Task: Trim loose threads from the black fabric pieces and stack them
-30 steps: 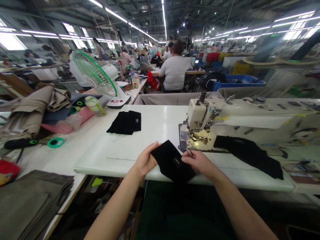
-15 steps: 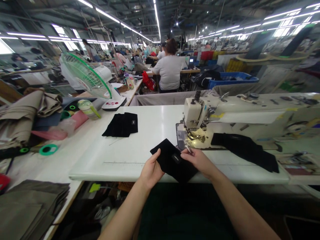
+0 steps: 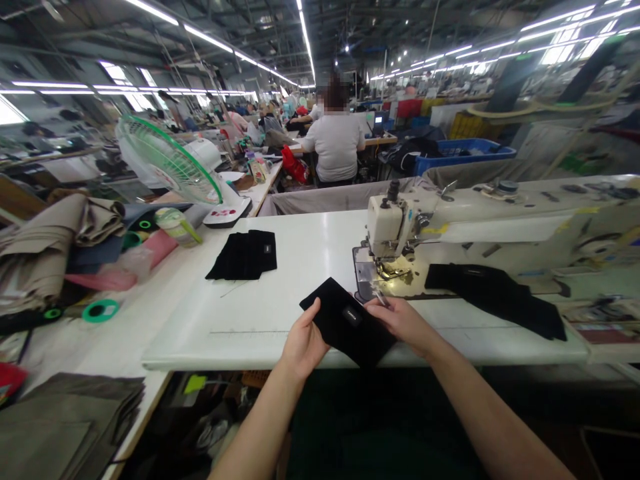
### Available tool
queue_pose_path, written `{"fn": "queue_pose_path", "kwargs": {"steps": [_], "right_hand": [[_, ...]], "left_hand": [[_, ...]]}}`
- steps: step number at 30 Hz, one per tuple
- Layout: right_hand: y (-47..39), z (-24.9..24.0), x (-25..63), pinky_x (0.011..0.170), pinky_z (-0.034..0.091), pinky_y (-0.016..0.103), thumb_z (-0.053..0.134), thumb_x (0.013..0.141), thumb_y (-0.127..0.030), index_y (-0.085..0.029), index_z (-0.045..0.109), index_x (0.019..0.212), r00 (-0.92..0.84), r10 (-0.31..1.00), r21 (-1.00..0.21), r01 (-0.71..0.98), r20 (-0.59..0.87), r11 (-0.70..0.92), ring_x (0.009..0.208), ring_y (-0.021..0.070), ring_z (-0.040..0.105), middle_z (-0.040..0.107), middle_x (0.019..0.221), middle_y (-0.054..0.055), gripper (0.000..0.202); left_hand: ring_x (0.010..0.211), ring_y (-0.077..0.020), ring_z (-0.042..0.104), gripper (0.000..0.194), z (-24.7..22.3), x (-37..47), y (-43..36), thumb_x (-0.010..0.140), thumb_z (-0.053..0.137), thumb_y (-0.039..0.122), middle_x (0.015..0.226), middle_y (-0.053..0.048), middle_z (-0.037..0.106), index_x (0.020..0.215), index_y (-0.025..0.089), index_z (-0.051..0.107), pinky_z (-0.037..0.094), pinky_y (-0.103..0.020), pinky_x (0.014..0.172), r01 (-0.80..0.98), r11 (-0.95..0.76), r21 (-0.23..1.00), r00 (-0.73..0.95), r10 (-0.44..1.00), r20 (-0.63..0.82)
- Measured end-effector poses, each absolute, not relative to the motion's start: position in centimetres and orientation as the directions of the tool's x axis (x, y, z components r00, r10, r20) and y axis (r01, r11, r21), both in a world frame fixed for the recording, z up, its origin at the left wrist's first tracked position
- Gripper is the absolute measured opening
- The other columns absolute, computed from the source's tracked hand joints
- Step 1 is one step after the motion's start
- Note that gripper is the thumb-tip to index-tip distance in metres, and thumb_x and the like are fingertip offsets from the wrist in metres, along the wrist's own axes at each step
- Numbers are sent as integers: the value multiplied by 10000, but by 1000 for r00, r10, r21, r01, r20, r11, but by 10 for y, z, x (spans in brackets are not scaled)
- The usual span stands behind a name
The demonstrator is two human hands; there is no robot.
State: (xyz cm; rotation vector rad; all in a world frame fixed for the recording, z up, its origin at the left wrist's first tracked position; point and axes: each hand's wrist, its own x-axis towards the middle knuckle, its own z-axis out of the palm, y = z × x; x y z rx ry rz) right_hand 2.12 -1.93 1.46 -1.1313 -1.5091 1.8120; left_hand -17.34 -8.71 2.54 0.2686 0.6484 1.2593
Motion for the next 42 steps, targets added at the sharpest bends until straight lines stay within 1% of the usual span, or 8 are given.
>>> {"fn": "queue_pose_path", "kwargs": {"steps": [9, 15, 19, 23, 26, 35, 39, 42], "right_hand": [[-20, 17, 20, 520, 309, 253, 700, 750, -491, -194, 580, 748, -492, 834, -965, 55, -249, -255, 520, 101, 409, 480, 587, -60, 321], [-19, 18, 18, 543, 338, 245, 682, 773, -443, -189, 567, 719, -490, 853, -981, 25, -180, -193, 550, 102, 425, 483, 597, -55, 284], [-20, 23, 18, 534, 332, 241, 690, 763, -459, -190, 583, 700, -482, 859, -983, 24, -171, -182, 538, 101, 420, 475, 569, -60, 296], [-20, 27, 21, 589, 378, 240, 804, 656, -391, -183, 646, 746, -509, 847, -985, 20, -156, -169, 588, 106, 485, 553, 621, -52, 277], [-21, 28, 28, 597, 384, 241, 777, 688, -351, -182, 655, 764, -511, 849, -989, 21, -137, -147, 590, 103, 492, 566, 636, -50, 221], [-27, 22, 43, 737, 444, 313, 706, 736, -389, -186, 685, 821, -359, 927, -992, 92, -108, -80, 733, 176, 591, 653, 739, -4, 221], [-27, 19, 43, 768, 450, 334, 695, 727, -410, -187, 703, 844, -322, 941, -992, 91, -108, -83, 788, 208, 619, 691, 800, 23, 252], [-24, 15, 45, 816, 450, 355, 681, 733, -411, -189, 705, 838, -233, 968, -993, 95, -90, -70, 837, 233, 638, 711, 838, 43, 247]], "left_hand": [[1120, -292, 654, 411, 24, -165, -90, 952, 489, 326, 1132, -134, 730, 1283, 112, 603, 456, -413, 1042, -759, 336, 557, 144, 922, -360], [1125, -281, 654, 413, 25, -162, -89, 966, 476, 312, 1158, -125, 723, 1321, 133, 587, 443, -403, 1068, -753, 369, 544, 174, 910, -376], [1185, -261, 618, 400, 22, -167, -87, 995, 399, 276, 1184, -108, 714, 1322, 164, 602, 375, -389, 1128, -784, 366, 502, 242, 924, -295], [1237, -234, 575, 447, 13, -175, -82, 1022, 283, 259, 1228, -90, 689, 1337, 191, 593, 308, -364, 1162, -855, 332, 399, 318, 943, -101], [1237, -231, 573, 460, 8, -179, -77, 1027, 269, 302, 1262, -88, 666, 1368, 199, 560, 303, -368, 1162, -891, 290, 349, 289, 956, -56], [1186, -256, 618, 405, 20, -161, -76, 986, 443, 326, 1174, -92, 721, 1339, 185, 583, 429, -404, 1088, -869, 166, 466, 43, 964, -264], [1137, -248, 650, 376, 22, -146, -83, 943, 502, 154, 1115, -95, 745, 1302, 162, 612, 463, -376, 1059, -838, 203, 506, -1, 928, -373], [1157, -221, 638, 368, 21, -143, -87, 959, 456, 148, 1108, -75, 749, 1281, 193, 629, 461, -343, 1052, -867, 144, 476, -37, 936, -350]]}}
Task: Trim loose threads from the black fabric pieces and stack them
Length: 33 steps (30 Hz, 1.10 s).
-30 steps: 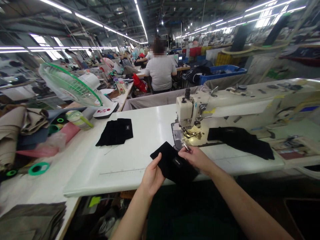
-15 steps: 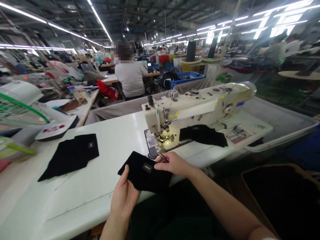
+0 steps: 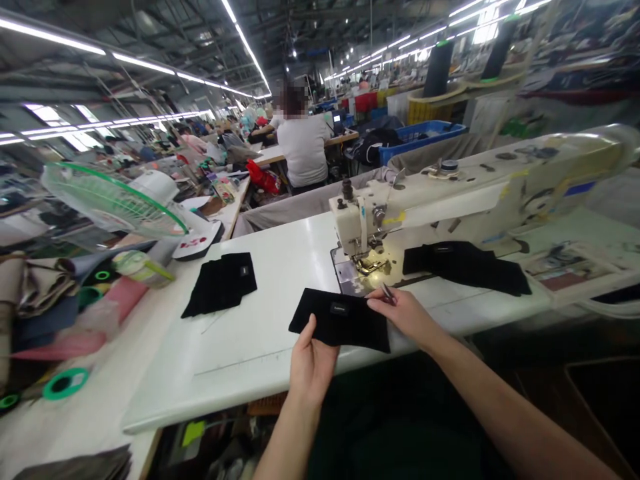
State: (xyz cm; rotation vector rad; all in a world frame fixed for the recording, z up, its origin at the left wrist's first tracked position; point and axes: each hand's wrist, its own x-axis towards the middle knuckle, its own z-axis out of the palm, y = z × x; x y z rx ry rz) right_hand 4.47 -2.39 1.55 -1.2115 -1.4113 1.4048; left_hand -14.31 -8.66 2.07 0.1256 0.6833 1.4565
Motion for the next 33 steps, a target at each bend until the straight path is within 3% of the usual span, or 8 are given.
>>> {"fn": "queue_pose_path", "kwargs": {"steps": [3, 5, 10, 13, 16, 19, 26, 33], "right_hand": [[-21, 12, 48, 835, 450, 366, 662, 750, -411, -199, 703, 842, -169, 984, -992, 118, -58, -38, 859, 249, 645, 717, 863, 49, 235], [-19, 12, 51, 840, 447, 366, 655, 759, -408, -203, 703, 837, -177, 984, -989, 146, -31, -5, 864, 251, 645, 720, 876, 48, 226], [-14, 16, 56, 828, 447, 363, 654, 761, -420, -191, 707, 850, -282, 958, -984, 178, -48, 3, 854, 244, 633, 718, 870, 45, 251], [-12, 19, 54, 823, 448, 358, 679, 744, -422, -181, 707, 885, -253, 965, -980, 197, -71, -20, 848, 232, 627, 712, 882, 47, 280], [-11, 20, 50, 785, 458, 345, 723, 701, -412, -178, 707, 908, -225, 970, -981, 186, -90, -48, 810, 215, 621, 700, 851, 36, 313], [-10, 19, 47, 687, 458, 316, 738, 679, -402, -185, 713, 928, -227, 968, -985, 162, -103, -67, 716, 187, 599, 661, 754, 4, 331], [-3, 5, 42, 641, 453, 330, 726, 683, -414, -186, 725, 841, 47, 999, -981, 191, -3, -12, 667, 203, 596, 661, 687, 12, 278], [2, -5, 41, 645, 458, 338, 721, 712, -458, -184, 730, 853, 97, 994, -977, 210, 44, 23, 706, 226, 618, 684, 703, 33, 309]], "left_hand": [[1163, -222, 632, 341, 23, -146, -90, 949, 471, 174, 1117, -66, 747, 1229, 213, 662, 486, -341, 1011, -858, 126, 498, -61, 937, -343], [1105, -227, 660, 295, 26, -151, -93, 917, 536, 204, 1102, -65, 751, 1166, 210, 692, 524, -332, 939, -804, 128, 581, -104, 932, -348], [826, -205, 707, 259, 32, -172, -98, 753, 760, 249, 961, -60, 768, 996, 170, 724, 553, -265, 682, -418, 248, 874, -184, 919, -349], [746, -200, 687, 287, 31, -184, -93, 725, 778, 356, 855, -43, 760, 940, 174, 723, 523, -265, 630, -244, 304, 921, -184, 918, -352], [736, -181, 659, 308, 28, -193, -81, 725, 760, 425, 795, -33, 741, 895, 171, 728, 497, -265, 677, -128, 259, 957, -199, 939, -281], [664, -166, 611, 313, 23, -199, -66, 678, 779, 435, 698, -23, 697, 808, 157, 719, 459, -258, 623, -36, 205, 978, -255, 944, -207], [521, -103, 505, 275, 19, -206, -52, 663, 745, 378, 607, 36, 596, 834, 179, 661, 369, -214, 504, -112, 165, 980, -325, 926, -193], [437, -65, 389, 243, 20, -204, -51, 666, 728, 370, 512, 77, 466, 777, 170, 646, 255, -184, 425, -156, 198, 968, -323, 916, -239]]}}
